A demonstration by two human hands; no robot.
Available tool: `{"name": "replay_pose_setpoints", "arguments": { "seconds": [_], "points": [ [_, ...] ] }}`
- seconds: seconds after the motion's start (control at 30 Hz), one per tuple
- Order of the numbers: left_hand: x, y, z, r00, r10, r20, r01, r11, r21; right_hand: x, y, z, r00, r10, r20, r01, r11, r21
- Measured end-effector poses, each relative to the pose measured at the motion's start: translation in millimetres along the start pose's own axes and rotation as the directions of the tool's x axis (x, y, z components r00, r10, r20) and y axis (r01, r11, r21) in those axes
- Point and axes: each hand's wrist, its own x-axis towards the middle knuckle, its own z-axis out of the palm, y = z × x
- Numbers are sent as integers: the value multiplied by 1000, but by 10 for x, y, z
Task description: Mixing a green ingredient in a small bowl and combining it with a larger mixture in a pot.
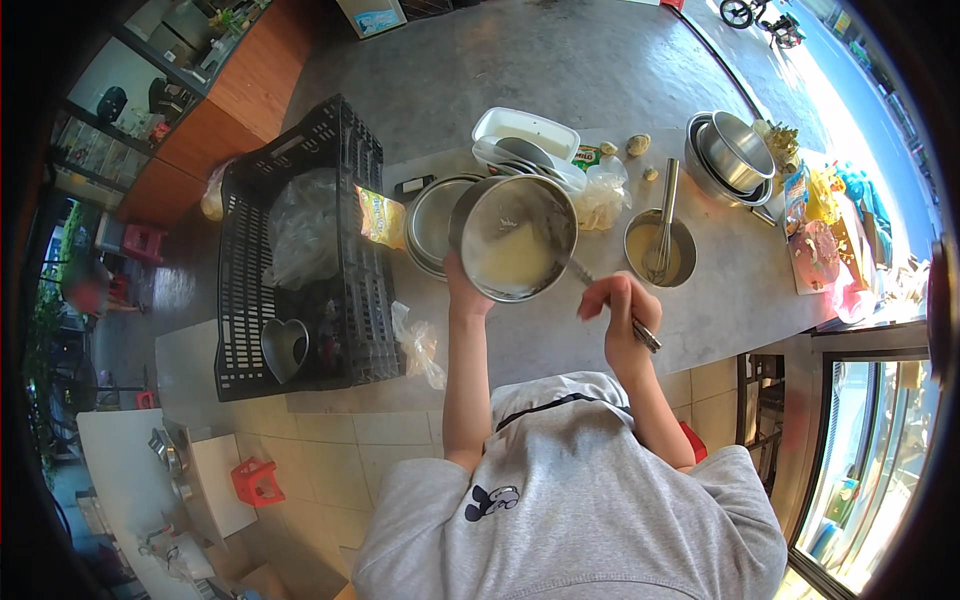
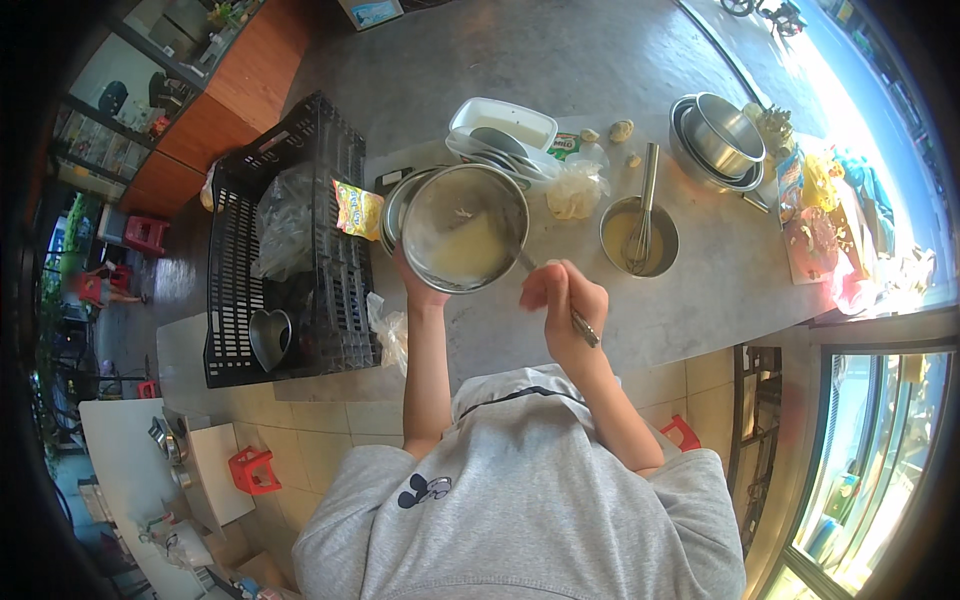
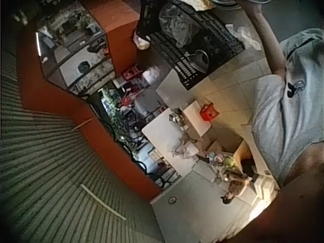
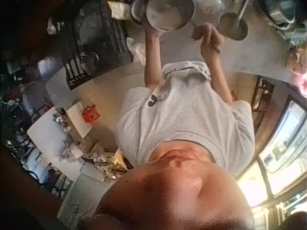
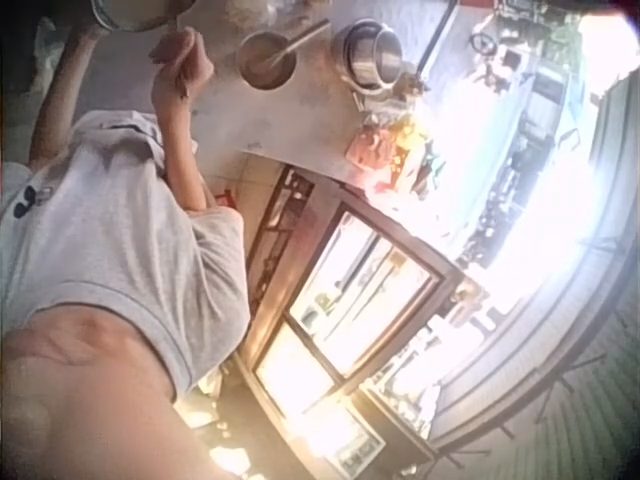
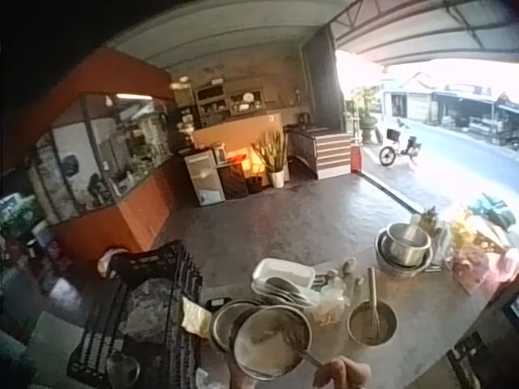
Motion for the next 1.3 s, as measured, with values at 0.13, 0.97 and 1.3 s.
{"name": "replay_pose_setpoints", "arguments": {
  "seconds": [0.13,0.97,1.3],
  "points": [
    [-6,18,55,1000,23,6,-23,998,66,11,-84,-1,986,136,100,-163,922,352],
    [-54,-35,-71,980,-184,-76,177,980,-93,85,-34,-217,991,130,29,-133,978,163],
    [-26,9,21,997,-62,-39,65,994,83,79,-24,-126,967,155,203,-193,964,184]
  ]
}}
